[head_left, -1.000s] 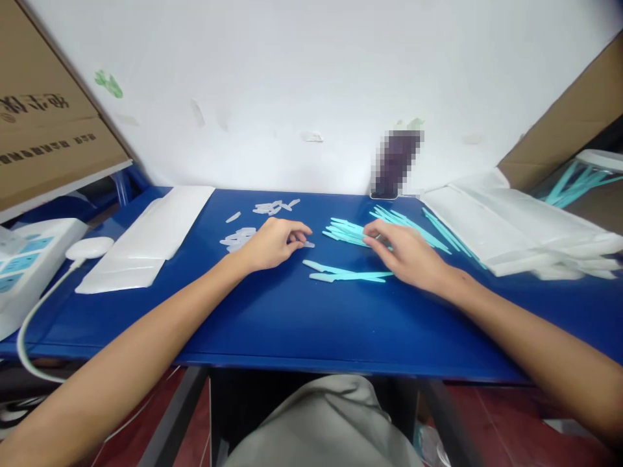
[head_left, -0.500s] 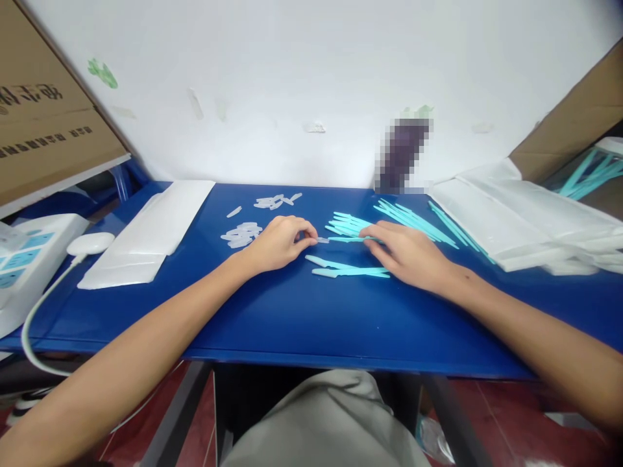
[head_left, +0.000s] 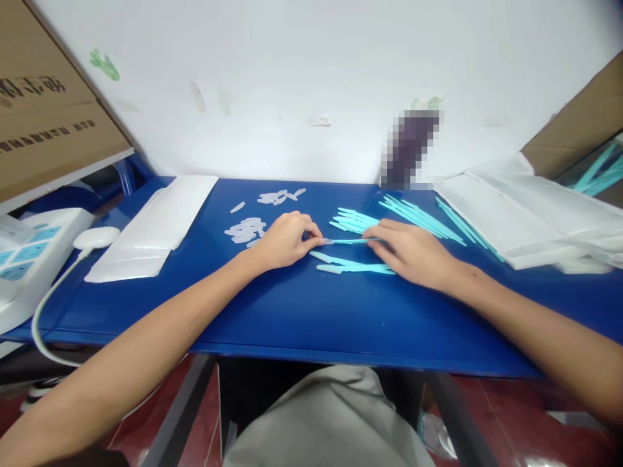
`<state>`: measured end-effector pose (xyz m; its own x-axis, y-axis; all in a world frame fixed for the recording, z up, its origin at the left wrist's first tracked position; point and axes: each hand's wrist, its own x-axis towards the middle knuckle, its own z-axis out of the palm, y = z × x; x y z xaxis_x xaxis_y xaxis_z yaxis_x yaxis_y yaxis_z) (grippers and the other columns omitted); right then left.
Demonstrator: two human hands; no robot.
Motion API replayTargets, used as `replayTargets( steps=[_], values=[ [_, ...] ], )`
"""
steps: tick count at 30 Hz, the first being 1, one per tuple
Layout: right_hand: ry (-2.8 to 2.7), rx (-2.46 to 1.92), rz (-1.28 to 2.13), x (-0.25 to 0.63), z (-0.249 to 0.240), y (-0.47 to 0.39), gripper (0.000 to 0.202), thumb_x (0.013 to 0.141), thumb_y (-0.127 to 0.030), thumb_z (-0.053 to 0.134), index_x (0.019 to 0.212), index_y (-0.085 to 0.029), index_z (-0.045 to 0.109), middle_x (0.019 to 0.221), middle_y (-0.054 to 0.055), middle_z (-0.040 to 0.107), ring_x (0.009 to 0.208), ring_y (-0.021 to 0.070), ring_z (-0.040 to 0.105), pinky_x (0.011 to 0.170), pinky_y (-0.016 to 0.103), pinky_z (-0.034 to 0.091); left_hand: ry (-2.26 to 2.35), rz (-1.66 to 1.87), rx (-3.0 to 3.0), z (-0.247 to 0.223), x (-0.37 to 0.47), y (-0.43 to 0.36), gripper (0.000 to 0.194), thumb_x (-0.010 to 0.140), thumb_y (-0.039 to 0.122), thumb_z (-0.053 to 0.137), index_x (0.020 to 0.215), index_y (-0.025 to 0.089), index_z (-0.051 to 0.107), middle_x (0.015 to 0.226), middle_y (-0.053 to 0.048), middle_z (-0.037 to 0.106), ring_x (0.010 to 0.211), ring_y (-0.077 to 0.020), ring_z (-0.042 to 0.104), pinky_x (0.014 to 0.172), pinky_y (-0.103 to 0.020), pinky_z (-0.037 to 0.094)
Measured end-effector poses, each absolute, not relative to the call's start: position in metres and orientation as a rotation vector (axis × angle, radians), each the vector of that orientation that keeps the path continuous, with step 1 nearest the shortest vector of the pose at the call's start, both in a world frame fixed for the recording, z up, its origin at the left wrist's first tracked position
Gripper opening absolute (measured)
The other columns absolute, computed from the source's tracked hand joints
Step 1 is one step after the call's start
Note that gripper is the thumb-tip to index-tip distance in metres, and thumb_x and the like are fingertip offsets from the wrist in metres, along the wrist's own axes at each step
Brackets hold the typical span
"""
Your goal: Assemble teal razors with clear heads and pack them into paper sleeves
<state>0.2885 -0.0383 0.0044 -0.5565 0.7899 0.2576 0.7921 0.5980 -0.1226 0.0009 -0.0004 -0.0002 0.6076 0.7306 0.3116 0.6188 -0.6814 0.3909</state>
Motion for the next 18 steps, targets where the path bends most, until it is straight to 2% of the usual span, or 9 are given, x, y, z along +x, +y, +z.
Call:
replayTargets(
  steps=[6,10,12,15,18],
  values=[
    [-2.569,-1.228,0.032,0.273,0.001,-0.038,0.034,0.107,-0.030,0.039,0.117,-0.020,0.070,0.109,0.012,0.074,0.092,0.0261,0.070,0.074,0.036,0.049,1.029,0.681,2.545,-0.003,0.010,0.001,0.017,0.096,0.027,0.068,0.088,0.021,0.082,0.087,-0.004,0.077,0.079,-0.0189,0.068,0.077,-0.033,0.050],
    [-2.587,-1.261,-0.031,0.266,0.005,-0.038,0.036,0.107,-0.030,0.039,0.118,-0.020,0.072,0.104,0.012,0.074,0.091,0.0266,0.070,0.073,0.036,0.049,0.990,0.652,2.596,-0.003,0.014,0.002,0.019,0.097,0.029,0.066,0.089,0.020,0.081,0.090,-0.005,0.078,0.083,-0.0203,0.067,0.081,-0.034,0.050],
    [-2.601,-1.242,-0.080,0.267,0.007,-0.039,0.037,0.107,-0.030,0.040,0.118,-0.020,0.074,0.101,0.012,0.074,0.092,0.0276,0.070,0.074,0.037,0.049,0.975,0.630,2.626,-0.001,0.012,0.003,0.026,0.102,0.037,0.060,0.098,0.021,0.081,0.095,-0.006,0.078,0.089,-0.0219,0.068,0.087,-0.036,0.050],
    [-2.637,-1.169,-0.114,0.272,0.010,-0.042,0.038,0.107,-0.032,0.042,0.117,-0.020,0.077,0.101,0.013,0.077,0.093,0.0292,0.070,0.080,0.041,0.051,1.100,0.600,2.718,0.002,0.002,0.007,0.043,0.109,0.043,0.042,0.125,0.019,0.074,0.116,-0.011,0.075,0.110,-0.0272,0.066,0.102,-0.042,0.049],
    [-2.662,-1.096,-0.035,0.277,0.013,-0.045,0.040,0.107,-0.035,0.043,0.118,-0.021,0.078,0.108,0.013,0.078,0.096,0.0290,0.072,0.084,0.042,0.052,1.435,0.443,2.770,0.003,-0.012,0.015,0.050,0.109,0.039,0.037,0.149,0.017,0.058,0.149,-0.018,0.058,0.141,-0.0370,0.050,0.117,-0.057,0.039]
  ],
)
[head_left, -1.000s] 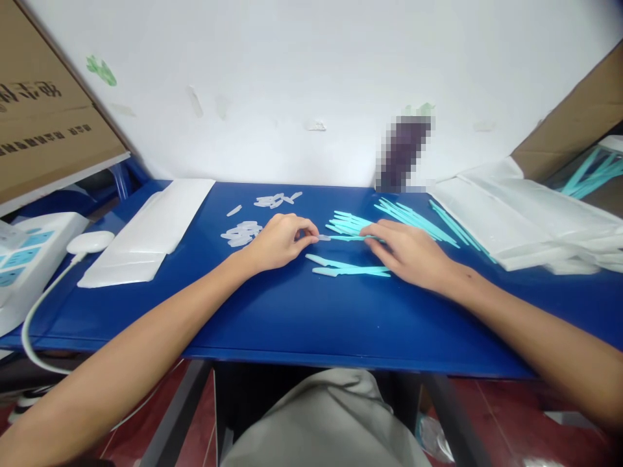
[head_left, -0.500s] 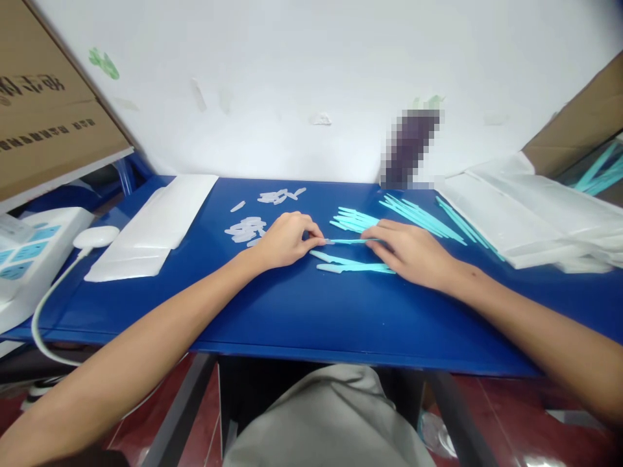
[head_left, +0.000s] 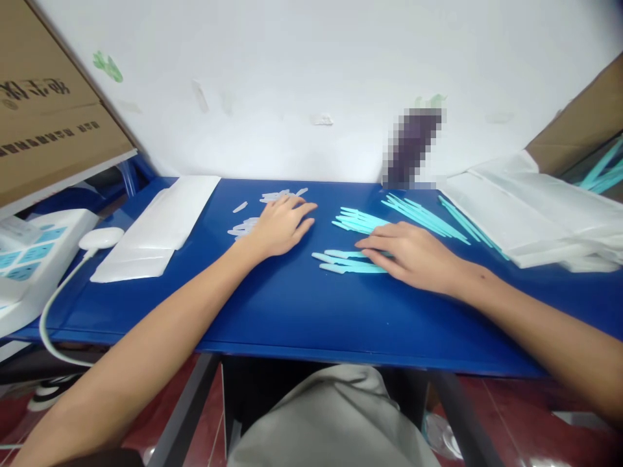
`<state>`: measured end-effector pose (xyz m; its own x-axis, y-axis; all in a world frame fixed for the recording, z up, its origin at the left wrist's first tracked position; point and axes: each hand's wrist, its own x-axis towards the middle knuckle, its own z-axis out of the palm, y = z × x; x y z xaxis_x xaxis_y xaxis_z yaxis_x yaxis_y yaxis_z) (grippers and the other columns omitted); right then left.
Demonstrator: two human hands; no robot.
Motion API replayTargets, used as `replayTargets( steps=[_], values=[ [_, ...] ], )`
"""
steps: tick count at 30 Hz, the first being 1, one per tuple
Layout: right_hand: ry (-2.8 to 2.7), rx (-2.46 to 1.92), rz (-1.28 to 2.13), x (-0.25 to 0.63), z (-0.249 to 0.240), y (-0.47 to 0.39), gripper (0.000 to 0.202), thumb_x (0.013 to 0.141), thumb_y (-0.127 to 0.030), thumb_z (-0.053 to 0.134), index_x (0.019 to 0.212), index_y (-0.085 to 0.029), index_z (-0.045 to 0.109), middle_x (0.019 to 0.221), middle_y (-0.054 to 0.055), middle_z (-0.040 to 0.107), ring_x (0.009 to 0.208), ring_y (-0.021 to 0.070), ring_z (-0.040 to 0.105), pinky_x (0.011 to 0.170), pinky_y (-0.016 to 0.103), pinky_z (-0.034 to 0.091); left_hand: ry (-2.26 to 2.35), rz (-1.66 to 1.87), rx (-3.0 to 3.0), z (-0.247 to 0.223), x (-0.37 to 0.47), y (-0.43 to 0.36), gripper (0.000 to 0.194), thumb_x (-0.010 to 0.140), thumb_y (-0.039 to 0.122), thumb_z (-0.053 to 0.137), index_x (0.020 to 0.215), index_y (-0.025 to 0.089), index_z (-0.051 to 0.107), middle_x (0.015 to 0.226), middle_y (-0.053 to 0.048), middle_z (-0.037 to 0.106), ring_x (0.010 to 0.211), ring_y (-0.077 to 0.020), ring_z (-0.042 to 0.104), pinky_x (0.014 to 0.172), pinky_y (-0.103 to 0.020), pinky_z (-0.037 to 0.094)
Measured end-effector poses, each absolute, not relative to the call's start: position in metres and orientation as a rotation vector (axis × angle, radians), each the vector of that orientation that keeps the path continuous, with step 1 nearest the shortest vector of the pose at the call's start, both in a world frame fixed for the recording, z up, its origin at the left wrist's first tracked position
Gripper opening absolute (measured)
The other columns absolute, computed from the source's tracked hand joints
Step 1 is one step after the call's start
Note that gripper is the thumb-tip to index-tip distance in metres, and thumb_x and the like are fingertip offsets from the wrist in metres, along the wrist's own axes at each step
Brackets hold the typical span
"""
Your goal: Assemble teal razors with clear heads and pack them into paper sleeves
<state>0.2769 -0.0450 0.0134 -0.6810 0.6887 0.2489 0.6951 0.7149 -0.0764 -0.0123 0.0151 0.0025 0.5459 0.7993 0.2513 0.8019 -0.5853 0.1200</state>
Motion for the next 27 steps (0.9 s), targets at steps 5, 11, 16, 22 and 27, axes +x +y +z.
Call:
replayTargets(
  steps=[5,11,16,22,27],
  values=[
    [-2.580,-1.166,-0.155,0.286,0.012,-0.039,0.044,0.107,-0.034,0.040,0.119,-0.017,0.078,0.109,0.015,0.076,0.098,0.0312,0.071,0.078,0.042,0.054,-1.793,-0.117,-2.618,0.004,-0.030,0.027,0.056,0.111,0.039,0.029,0.162,0.019,0.040,0.172,-0.019,0.030,0.158,-0.0433,0.028,0.120,-0.075,0.026],
    [-2.580,-1.270,-0.069,0.297,0.000,-0.023,0.042,0.104,-0.035,0.043,0.120,-0.016,0.077,0.109,0.017,0.071,0.100,0.0325,0.067,0.082,0.046,0.055,-1.488,-0.207,-2.693,0.006,-0.030,0.026,0.045,0.106,0.026,0.038,0.141,0.015,0.064,0.145,-0.018,0.064,0.132,-0.0366,0.060,0.110,-0.060,0.046],
    [-2.506,-1.272,0.146,0.300,0.001,-0.018,0.038,0.099,-0.030,0.048,0.119,-0.018,0.078,0.104,0.014,0.073,0.088,0.0288,0.069,0.081,0.044,0.055,-1.178,-0.237,-2.747,0.007,-0.020,0.015,0.045,0.101,0.011,0.036,0.123,0.016,0.075,0.114,-0.015,0.077,0.111,-0.0317,0.066,0.096,-0.047,0.052],
    [-2.421,-1.331,0.296,0.299,0.003,-0.020,0.033,0.096,-0.031,0.053,0.113,-0.019,0.079,0.106,0.013,0.071,0.080,0.0250,0.068,0.075,0.040,0.054,-1.233,-0.426,-2.885,0.005,-0.018,0.011,0.039,0.103,0.020,0.044,0.127,0.015,0.074,0.112,-0.013,0.076,0.108,-0.0302,0.061,0.096,-0.044,0.051],
    [-2.428,-1.245,0.228,0.298,0.000,-0.020,0.027,0.096,-0.026,0.052,0.105,-0.019,0.076,0.104,0.013,0.070,0.085,0.0257,0.068,0.078,0.040,0.054,-1.268,-0.383,-2.892,0.003,-0.020,0.012,0.039,0.102,0.023,0.043,0.123,0.016,0.075,0.110,-0.014,0.072,0.109,-0.0303,0.060,0.097,-0.045,0.050]
  ],
)
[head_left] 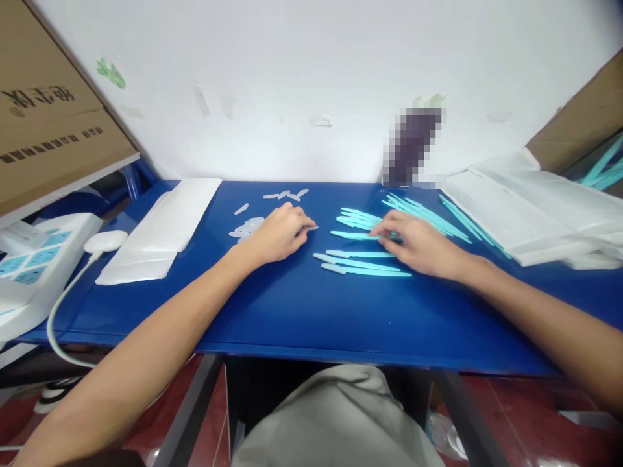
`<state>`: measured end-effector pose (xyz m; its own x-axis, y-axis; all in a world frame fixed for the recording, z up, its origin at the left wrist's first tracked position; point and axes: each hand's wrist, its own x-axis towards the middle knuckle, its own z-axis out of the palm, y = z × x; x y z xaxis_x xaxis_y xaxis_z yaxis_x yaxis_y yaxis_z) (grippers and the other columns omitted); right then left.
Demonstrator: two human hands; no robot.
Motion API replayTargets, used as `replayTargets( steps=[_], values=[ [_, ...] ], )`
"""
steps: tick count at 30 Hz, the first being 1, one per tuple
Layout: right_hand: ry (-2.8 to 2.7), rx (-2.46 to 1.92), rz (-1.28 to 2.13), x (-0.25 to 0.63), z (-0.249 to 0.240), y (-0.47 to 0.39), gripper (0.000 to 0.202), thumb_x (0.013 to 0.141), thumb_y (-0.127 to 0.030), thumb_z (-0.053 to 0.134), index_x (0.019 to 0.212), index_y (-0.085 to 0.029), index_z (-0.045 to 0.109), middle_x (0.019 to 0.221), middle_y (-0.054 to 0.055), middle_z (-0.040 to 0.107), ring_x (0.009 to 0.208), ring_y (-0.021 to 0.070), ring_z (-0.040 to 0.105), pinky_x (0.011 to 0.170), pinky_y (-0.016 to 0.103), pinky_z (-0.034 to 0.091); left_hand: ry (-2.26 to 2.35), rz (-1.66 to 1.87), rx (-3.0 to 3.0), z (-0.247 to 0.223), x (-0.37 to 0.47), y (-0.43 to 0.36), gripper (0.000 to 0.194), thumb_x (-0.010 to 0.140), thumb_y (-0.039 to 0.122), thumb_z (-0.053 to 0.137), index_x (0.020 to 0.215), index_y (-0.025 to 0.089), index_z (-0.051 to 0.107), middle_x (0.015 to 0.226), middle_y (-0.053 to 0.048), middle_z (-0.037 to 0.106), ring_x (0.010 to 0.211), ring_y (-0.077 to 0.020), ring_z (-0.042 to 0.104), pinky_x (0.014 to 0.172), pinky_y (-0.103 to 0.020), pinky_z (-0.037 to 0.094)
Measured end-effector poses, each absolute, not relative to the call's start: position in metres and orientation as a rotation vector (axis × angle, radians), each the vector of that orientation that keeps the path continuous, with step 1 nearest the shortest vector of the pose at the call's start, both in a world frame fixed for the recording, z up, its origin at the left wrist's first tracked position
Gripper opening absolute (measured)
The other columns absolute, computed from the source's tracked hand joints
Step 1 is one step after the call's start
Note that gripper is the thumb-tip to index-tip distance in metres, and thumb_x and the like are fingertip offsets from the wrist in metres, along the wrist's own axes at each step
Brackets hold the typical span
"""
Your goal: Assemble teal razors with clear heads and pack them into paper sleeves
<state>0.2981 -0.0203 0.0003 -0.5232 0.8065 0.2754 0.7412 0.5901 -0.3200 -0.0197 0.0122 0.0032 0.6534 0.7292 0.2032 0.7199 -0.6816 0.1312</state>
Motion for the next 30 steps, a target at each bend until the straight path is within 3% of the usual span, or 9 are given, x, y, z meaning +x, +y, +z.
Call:
replayTargets(
  steps=[3,7,9,15,18,28,30],
  values=[
    [-2.473,-1.237,0.179,0.297,-0.001,-0.019,0.028,0.097,-0.025,0.050,0.108,-0.018,0.074,0.104,0.013,0.070,0.088,0.0268,0.068,0.080,0.040,0.053,1.247,0.370,2.838,0.002,-0.018,0.012,0.036,0.103,0.024,0.043,0.116,0.014,0.075,0.106,-0.015,0.070,0.106,-0.0312,0.060,0.096,-0.046,0.050],
    [-2.489,-1.234,0.063,0.295,-0.002,-0.020,0.031,0.100,-0.025,0.044,0.110,-0.015,0.072,0.100,0.015,0.069,0.097,0.0307,0.066,0.085,0.042,0.051,1.222,0.577,2.790,0.000,-0.014,0.008,0.045,0.105,0.021,0.035,0.143,0.010,0.057,0.116,-0.018,0.063,0.106,-0.0288,0.060,0.097,-0.045,0.052],
    [-2.505,-1.217,0.043,0.294,0.000,-0.023,0.030,0.100,-0.025,0.044,0.110,-0.015,0.071,0.100,0.015,0.068,0.097,0.0305,0.065,0.084,0.042,0.050,1.181,0.693,2.730,-0.002,-0.011,0.006,0.046,0.107,0.021,0.032,0.147,0.011,0.052,0.117,-0.017,0.061,0.104,-0.0260,0.062,0.096,-0.043,0.054],
    [-2.569,-1.231,0.108,0.299,0.004,-0.028,0.032,0.103,-0.028,0.041,0.115,-0.016,0.068,0.106,0.014,0.065,0.084,0.0259,0.063,0.078,0.040,0.048,1.061,0.984,2.421,-0.002,-0.001,0.005,0.017,0.102,0.025,0.053,0.106,0.018,0.068,0.100,-0.006,0.072,0.090,-0.0187,0.066,0.086,-0.034,0.055],
    [-2.556,-1.188,0.144,0.299,0.003,-0.026,0.031,0.103,-0.028,0.042,0.113,-0.017,0.069,0.105,0.014,0.067,0.088,0.0271,0.064,0.080,0.040,0.049,1.105,1.010,2.377,-0.002,0.000,0.005,0.014,0.097,0.027,0.061,0.094,0.018,0.072,0.094,-0.005,0.074,0.084,-0.0177,0.066,0.081,-0.032,0.053],
    [-2.583,-1.157,0.172,0.290,0.008,-0.023,0.031,0.101,-0.026,0.044,0.111,-0.016,0.072,0.102,0.015,0.071,0.087,0.0274,0.067,0.078,0.039,0.049,1.160,0.969,2.321,0.000,0.003,0.004,0.013,0.094,0.023,0.065,0.090,0.017,0.076,0.092,-0.005,0.080,0.084,-0.0176,0.072,0.081,-0.029,0.055],
    [-2.601,-1.162,0.162,0.295,0.011,-0.022,0.031,0.100,-0.026,0.045,0.110,-0.016,0.073,0.102,0.015,0.071,0.086,0.0269,0.067,0.078,0.039,0.049,1.156,0.931,2.323,0.000,0.003,0.003,0.012,0.094,0.023,0.068,0.097,0.017,0.077,0.092,-0.005,0.081,0.085,-0.0186,0.074,0.083,-0.031,0.057]
  ],
)
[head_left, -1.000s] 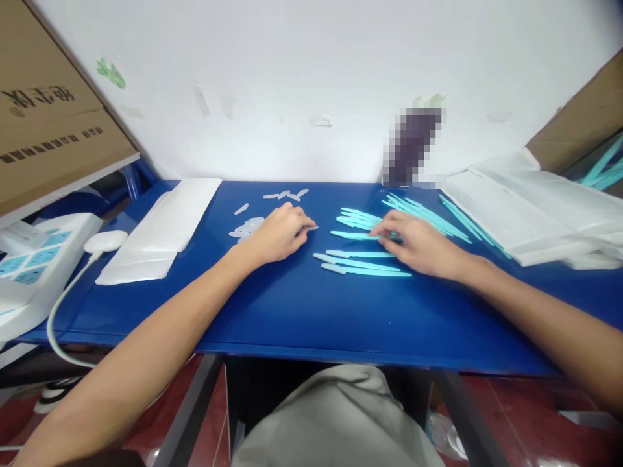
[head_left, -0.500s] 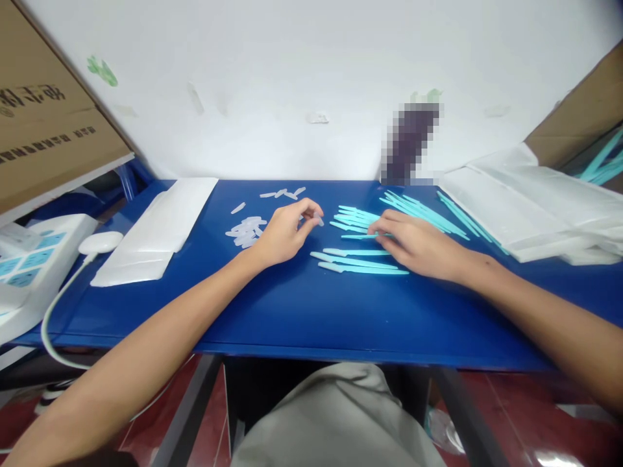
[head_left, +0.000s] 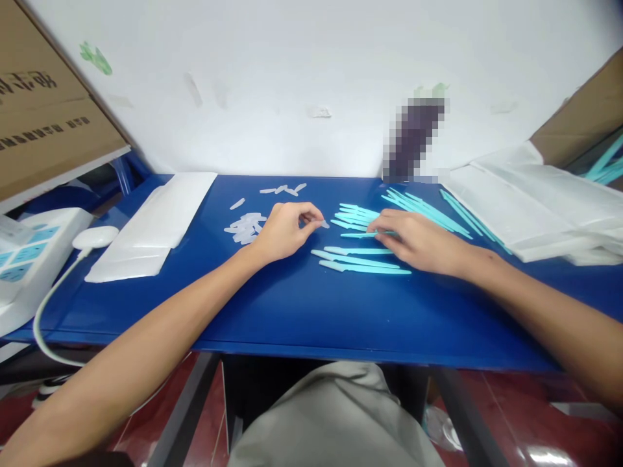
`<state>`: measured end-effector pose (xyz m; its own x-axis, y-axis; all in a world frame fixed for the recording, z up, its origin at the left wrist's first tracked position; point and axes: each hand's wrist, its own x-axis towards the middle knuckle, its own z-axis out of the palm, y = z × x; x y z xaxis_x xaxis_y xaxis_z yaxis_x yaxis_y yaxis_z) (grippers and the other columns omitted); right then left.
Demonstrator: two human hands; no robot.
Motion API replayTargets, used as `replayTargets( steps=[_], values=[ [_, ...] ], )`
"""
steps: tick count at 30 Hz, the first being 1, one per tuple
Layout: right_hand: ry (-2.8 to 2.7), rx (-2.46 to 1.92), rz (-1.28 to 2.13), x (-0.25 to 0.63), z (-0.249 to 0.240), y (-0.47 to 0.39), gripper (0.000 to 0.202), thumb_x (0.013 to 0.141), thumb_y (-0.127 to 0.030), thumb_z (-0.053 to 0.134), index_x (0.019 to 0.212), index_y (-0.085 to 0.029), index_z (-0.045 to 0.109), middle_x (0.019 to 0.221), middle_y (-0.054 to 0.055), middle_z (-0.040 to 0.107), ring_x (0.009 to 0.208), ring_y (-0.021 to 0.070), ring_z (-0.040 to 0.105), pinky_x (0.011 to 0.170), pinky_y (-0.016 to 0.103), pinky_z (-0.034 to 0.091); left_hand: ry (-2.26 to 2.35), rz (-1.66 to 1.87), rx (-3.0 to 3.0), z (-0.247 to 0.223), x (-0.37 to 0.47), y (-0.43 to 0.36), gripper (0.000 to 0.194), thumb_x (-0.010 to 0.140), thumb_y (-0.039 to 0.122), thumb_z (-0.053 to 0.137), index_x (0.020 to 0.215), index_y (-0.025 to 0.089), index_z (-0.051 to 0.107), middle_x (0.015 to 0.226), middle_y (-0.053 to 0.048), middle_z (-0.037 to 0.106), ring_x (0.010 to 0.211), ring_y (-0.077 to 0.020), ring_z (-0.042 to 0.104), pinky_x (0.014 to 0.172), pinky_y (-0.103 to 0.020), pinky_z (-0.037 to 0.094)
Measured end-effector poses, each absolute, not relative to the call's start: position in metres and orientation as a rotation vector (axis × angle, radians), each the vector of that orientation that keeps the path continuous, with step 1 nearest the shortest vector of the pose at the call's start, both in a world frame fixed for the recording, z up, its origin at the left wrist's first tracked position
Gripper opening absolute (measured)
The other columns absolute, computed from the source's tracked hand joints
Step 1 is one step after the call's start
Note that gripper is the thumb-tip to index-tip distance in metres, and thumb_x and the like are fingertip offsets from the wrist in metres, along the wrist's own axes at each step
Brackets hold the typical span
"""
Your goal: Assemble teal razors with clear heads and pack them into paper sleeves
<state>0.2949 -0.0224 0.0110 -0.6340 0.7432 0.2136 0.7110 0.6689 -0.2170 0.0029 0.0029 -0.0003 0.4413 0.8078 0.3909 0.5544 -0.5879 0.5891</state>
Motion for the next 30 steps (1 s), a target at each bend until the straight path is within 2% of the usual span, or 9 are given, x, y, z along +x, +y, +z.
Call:
replayTargets(
  steps=[3,7,11,19,26,30],
  values=[
    [-2.619,-1.170,0.142,0.302,0.014,-0.022,0.031,0.100,-0.028,0.046,0.108,-0.017,0.074,0.100,0.014,0.073,0.085,0.0266,0.067,0.078,0.039,0.049,1.139,0.862,2.330,-0.001,0.002,0.002,0.018,0.093,0.021,0.070,0.109,0.018,0.077,0.091,-0.004,0.082,0.087,-0.0198,0.075,0.087,-0.033,0.057],
    [-2.610,-1.199,0.126,0.301,0.012,-0.022,0.032,0.101,-0.028,0.046,0.110,-0.017,0.074,0.100,0.014,0.072,0.084,0.0264,0.067,0.078,0.039,0.049,1.119,0.796,2.400,-0.002,0.004,0.002,0.009,0.093,0.020,0.070,0.092,0.020,0.079,0.094,-0.003,0.081,0.087,-0.0194,0.074,0.085,-0.033,0.055],
    [-2.599,-1.196,0.106,0.293,0.008,-0.023,0.034,0.102,-0.027,0.044,0.114,-0.016,0.074,0.102,0.014,0.070,0.087,0.0271,0.067,0.080,0.039,0.049,1.166,0.771,2.488,-0.005,0.007,0.004,0.009,0.092,0.021,0.073,0.086,0.020,0.079,0.092,-0.004,0.078,0.087,-0.0204,0.068,0.084,-0.035,0.052],
    [-2.590,-1.149,0.088,0.292,0.002,-0.023,0.035,0.103,-0.027,0.043,0.118,-0.016,0.073,0.104,0.015,0.070,0.088,0.0276,0.067,0.077,0.039,0.049,1.101,0.793,2.459,-0.007,0.010,0.006,0.010,0.092,0.020,0.072,0.087,0.020,0.081,0.087,-0.003,0.078,0.082,-0.0187,0.067,0.078,-0.032,0.049],
    [-2.583,-1.098,0.074,0.270,-0.002,-0.031,0.035,0.104,-0.024,0.041,0.120,-0.015,0.072,0.104,0.014,0.068,0.087,0.0267,0.067,0.075,0.038,0.049,0.986,0.839,2.512,-0.014,0.020,0.004,0.015,0.091,0.014,0.069,0.084,0.021,0.081,0.087,-0.003,0.079,0.081,-0.0186,0.068,0.080,-0.033,0.050],
    [-2.639,-1.124,-0.059,0.261,0.004,-0.040,0.036,0.106,-0.026,0.041,0.119,-0.016,0.073,0.104,0.014,0.071,0.088,0.0272,0.066,0.075,0.039,0.047,0.971,0.723,2.598,-0.006,0.017,0.002,0.015,0.094,0.023,0.067,0.087,0.022,0.080,0.090,-0.004,0.079,0.084,-0.0205,0.067,0.084,-0.036,0.049]
  ],
)
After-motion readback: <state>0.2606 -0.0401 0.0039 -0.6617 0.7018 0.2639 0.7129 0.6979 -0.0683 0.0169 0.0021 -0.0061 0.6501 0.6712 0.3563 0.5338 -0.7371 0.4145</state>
